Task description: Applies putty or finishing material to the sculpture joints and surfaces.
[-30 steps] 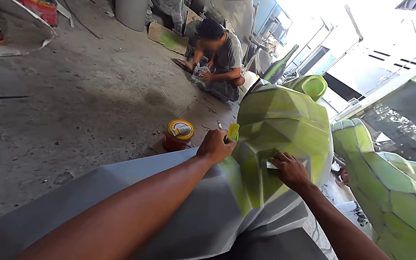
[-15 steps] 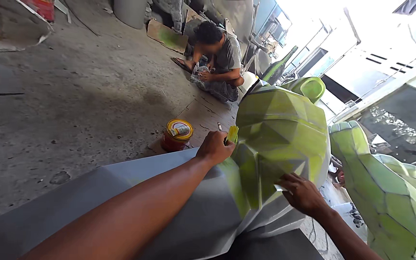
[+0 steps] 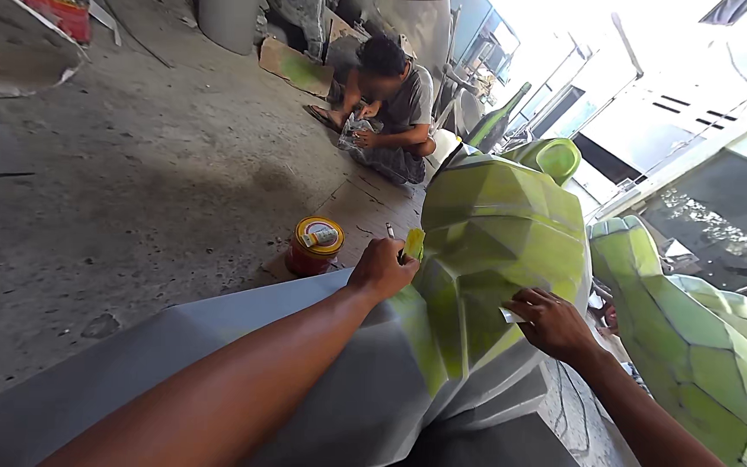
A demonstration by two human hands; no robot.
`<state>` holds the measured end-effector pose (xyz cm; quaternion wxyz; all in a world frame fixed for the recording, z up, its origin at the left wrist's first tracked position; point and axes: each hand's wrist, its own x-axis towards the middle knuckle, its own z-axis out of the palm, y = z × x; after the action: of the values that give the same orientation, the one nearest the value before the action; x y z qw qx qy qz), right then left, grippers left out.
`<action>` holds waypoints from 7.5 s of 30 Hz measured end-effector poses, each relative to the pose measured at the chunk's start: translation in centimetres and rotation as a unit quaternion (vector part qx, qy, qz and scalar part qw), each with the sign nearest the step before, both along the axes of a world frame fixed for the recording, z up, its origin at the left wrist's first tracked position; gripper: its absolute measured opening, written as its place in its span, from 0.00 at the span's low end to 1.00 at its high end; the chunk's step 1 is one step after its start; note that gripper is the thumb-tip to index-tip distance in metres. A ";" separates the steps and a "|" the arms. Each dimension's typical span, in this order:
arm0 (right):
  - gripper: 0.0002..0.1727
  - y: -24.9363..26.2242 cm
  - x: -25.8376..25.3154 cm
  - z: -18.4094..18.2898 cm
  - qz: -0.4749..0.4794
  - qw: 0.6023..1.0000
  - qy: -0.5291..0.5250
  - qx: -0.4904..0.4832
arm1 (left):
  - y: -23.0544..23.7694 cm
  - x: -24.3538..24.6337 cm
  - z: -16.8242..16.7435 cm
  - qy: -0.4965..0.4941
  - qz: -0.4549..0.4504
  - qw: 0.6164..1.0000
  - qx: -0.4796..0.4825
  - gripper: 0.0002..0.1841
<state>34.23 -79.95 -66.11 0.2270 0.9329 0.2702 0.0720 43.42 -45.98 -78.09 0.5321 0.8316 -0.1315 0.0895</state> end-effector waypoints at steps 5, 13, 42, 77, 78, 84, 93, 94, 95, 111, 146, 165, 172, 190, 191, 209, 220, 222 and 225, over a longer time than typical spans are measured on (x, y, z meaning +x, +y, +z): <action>0.24 2.3 2.8 -1.6 0.038 0.995 -0.087 0.038 | 0.0 0.0 0.0 0.000 0.002 1.000 -0.001 0.14; 0.20 3.4 5.4 -4.1 0.009 0.993 -0.107 -0.044 | 0.0 0.2 -0.2 -0.008 0.001 1.000 0.001 0.14; 0.22 2.1 3.8 2.6 -0.075 0.990 -0.072 0.096 | -0.2 0.3 -0.3 -0.002 -0.011 1.000 -0.016 0.13; 0.16 0.6 -0.7 -1.3 -0.075 0.997 -0.015 0.029 | 0.0 0.2 -0.3 -0.012 -0.017 1.000 -0.004 0.15; 0.17 0.6 -1.6 -1.8 -0.071 0.997 -0.016 0.033 | 0.0 0.2 -0.3 -0.015 -0.017 1.000 -0.004 0.15; 0.17 -0.2 -4.1 -2.3 -0.053 0.998 0.014 0.027 | -0.2 0.2 -0.2 -0.011 -0.018 1.000 -0.008 0.15; 0.23 -0.7 -0.3 1.2 -0.105 0.991 -0.047 -0.062 | -0.1 0.3 -0.3 -0.022 -0.013 1.000 -0.013 0.15; 0.21 -0.6 -0.7 0.8 -0.103 0.990 -0.057 -0.074 | -0.1 0.3 -0.3 -0.024 -0.012 1.000 -0.012 0.14; 0.20 -0.7 -1.1 0.6 -0.098 0.990 -0.063 -0.081 | -0.1 0.3 -0.3 -0.022 -0.011 1.000 -0.011 0.14; 0.17 -0.2 -0.1 -0.2 -0.100 0.994 -0.041 0.009 | 0.1 0.2 -0.2 -0.004 -0.015 1.000 -0.009 0.15; 0.22 -2.2 -0.7 0.9 -0.085 0.992 -0.083 -0.045 | 0.2 0.3 -0.1 -0.010 -0.006 1.000 -0.006 0.14; 0.19 0.2 -1.7 -0.8 -0.156 0.985 -0.056 0.050 | 0.1 0.3 -0.3 -0.013 -0.006 1.000 -0.010 0.15; 0.18 0.4 -3.9 -2.5 -0.081 0.996 0.005 0.037 | 0.2 0.3 -0.2 0.000 -0.003 1.000 -0.014 0.16; 0.16 3.3 -6.5 -7.1 -0.040 0.996 -0.041 -0.069 | 0.1 0.3 -0.2 0.008 -0.016 1.000 -0.015 0.16; 0.18 3.4 -5.9 -6.0 -0.055 0.997 -0.043 -0.044 | 0.1 0.3 -0.2 0.009 -0.015 1.000 -0.014 0.16; 0.24 3.6 -8.5 -9.3 -0.091 0.994 -0.008 -0.057 | -0.1 0.6 -0.5 0.000 -0.021 1.000 -0.023 0.15; 0.19 2.3 -6.7 -8.5 -0.011 0.995 -0.055 -0.087 | -0.1 0.5 -0.5 -0.009 -0.012 1.000 -0.024 0.16; 0.17 2.0 -6.9 -7.3 -0.009 0.996 -0.021 -0.083 | -0.1 0.5 -0.3 -0.006 -0.014 1.000 -0.023 0.16; 0.15 0.9 -5.8 -4.0 -0.019 1.000 -0.014 -0.019 | 0.0 0.4 -0.3 0.003 -0.019 1.000 -0.021 0.17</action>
<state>28.48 -79.02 -70.16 0.2495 0.9323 0.2506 0.0761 43.86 -45.99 -78.35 0.5511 0.8180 -0.1440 0.0799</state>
